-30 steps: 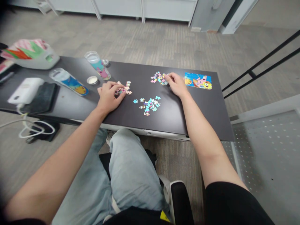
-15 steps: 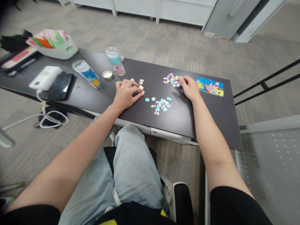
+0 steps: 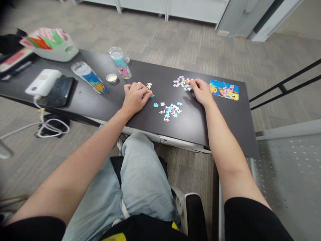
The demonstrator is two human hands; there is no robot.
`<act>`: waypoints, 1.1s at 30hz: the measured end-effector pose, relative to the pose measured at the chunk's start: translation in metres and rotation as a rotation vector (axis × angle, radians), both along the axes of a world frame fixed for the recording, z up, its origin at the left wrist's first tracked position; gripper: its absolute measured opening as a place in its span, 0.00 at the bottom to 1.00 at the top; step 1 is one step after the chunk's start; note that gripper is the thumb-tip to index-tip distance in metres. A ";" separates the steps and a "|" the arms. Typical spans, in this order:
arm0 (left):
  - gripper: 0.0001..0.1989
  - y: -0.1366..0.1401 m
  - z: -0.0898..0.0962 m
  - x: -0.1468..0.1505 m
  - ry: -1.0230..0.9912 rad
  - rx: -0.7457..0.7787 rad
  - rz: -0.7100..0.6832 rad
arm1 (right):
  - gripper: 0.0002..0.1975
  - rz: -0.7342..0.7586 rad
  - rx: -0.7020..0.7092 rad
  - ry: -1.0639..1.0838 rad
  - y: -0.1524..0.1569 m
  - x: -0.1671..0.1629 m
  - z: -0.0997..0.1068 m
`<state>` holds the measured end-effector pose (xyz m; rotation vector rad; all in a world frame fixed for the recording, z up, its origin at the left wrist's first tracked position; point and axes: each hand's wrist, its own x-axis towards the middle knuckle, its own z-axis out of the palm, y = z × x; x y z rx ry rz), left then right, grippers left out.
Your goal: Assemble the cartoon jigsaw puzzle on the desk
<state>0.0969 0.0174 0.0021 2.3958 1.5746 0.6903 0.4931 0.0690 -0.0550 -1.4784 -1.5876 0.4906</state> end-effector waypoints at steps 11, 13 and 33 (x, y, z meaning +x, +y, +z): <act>0.12 0.001 -0.004 -0.002 -0.029 -0.011 0.109 | 0.40 0.014 0.006 0.003 0.000 0.000 0.000; 0.18 0.000 -0.003 -0.001 -0.012 -0.018 0.105 | 0.41 0.013 -0.003 0.007 0.000 0.000 0.000; 0.12 0.005 -0.003 0.002 -0.173 -0.026 0.218 | 0.38 0.019 -0.002 -0.024 0.000 0.002 -0.001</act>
